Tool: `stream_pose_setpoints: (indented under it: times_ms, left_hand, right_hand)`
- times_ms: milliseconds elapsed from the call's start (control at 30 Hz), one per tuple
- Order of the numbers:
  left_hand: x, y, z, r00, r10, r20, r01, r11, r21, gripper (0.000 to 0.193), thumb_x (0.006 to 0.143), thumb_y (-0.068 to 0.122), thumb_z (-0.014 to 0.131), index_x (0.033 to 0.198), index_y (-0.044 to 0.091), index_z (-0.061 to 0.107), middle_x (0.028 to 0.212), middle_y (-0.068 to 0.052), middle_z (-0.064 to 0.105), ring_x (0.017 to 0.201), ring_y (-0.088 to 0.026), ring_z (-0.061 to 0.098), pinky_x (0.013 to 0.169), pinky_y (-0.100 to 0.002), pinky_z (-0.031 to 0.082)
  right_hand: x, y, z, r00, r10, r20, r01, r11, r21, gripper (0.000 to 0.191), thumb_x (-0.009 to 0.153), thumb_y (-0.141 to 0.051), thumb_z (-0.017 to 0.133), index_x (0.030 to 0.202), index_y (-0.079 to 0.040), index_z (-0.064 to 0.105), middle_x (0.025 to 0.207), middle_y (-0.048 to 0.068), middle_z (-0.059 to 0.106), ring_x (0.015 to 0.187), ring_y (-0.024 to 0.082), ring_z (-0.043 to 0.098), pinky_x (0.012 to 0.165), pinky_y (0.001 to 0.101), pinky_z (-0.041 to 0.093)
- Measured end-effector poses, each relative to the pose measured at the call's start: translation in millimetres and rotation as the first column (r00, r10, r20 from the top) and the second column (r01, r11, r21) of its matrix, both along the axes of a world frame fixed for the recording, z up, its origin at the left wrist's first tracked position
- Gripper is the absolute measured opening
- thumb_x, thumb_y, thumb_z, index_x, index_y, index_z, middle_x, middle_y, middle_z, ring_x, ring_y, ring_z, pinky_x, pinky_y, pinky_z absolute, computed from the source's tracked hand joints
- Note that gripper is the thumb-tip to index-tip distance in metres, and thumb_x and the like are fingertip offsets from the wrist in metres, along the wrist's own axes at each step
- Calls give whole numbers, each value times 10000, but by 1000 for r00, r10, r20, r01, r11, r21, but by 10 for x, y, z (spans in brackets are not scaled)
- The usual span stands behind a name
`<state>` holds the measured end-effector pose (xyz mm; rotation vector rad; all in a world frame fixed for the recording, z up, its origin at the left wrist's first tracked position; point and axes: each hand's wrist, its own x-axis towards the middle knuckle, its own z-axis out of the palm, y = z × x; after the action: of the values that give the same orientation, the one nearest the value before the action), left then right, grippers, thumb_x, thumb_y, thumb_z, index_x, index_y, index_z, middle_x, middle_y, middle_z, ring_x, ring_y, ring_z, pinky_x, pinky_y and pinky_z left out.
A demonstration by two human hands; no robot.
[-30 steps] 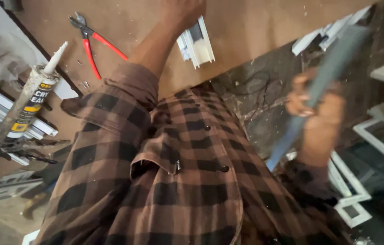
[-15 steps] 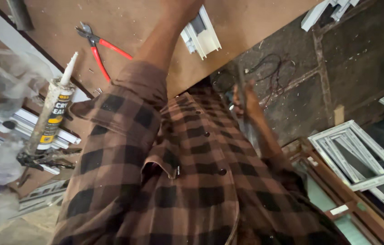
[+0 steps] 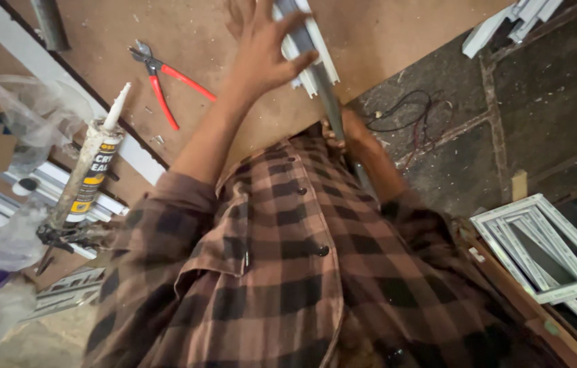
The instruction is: The person uses pliers to trim a small white plastic piece, then inserts several grey metal rods into white PVC window frame profiles on a workbench. The person aligns and slides the rods into the profiles, preparing them for assembly.
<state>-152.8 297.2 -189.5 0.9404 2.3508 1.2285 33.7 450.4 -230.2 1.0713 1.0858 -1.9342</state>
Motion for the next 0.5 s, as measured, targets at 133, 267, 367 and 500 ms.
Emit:
stream_pose_setpoints:
  times_ms: [133,267,367,500]
  left_hand:
    - [188,-108,-222,992,-15,-122,6,998,-70,365,756,446,914,1066,267,842,1536,-170,392,1438,-481,228,1085,-796,65]
    - [202,-31,-416,978,40,-202,-51,997,-51,308,748,429,970,1000,297,852,1610,-140,333,1500,-446,191,1135,-807,78]
    - [201,25,-479,988,55,-145,-66,995,-76,308,714,421,982,914,248,825,1606,-150,321,1485,-453,193,1090,-831,91]
    - [226,63,-464,985,92,-145,-100,994,-51,296,704,409,988,861,229,812,1604,-165,281,1479,-462,190,1054,-841,120]
  right_hand:
    - [-88,75,-71,995,2,104,12,990,-138,589,1022,-637,287,808,-127,489,573,3,449,334,108,332,310,282,242]
    - [-94,167,-178,998,58,-22,-62,971,-232,391,1060,-462,394,855,-143,488,663,11,480,394,117,357,356,278,246]
    - [-40,178,-233,1000,-11,-15,7,966,-260,408,1060,-453,393,843,-125,499,664,11,473,405,112,352,359,276,251]
    - [-1,111,-268,997,-79,22,82,952,-296,421,1038,-460,393,829,-118,523,653,7,478,394,110,347,342,273,249]
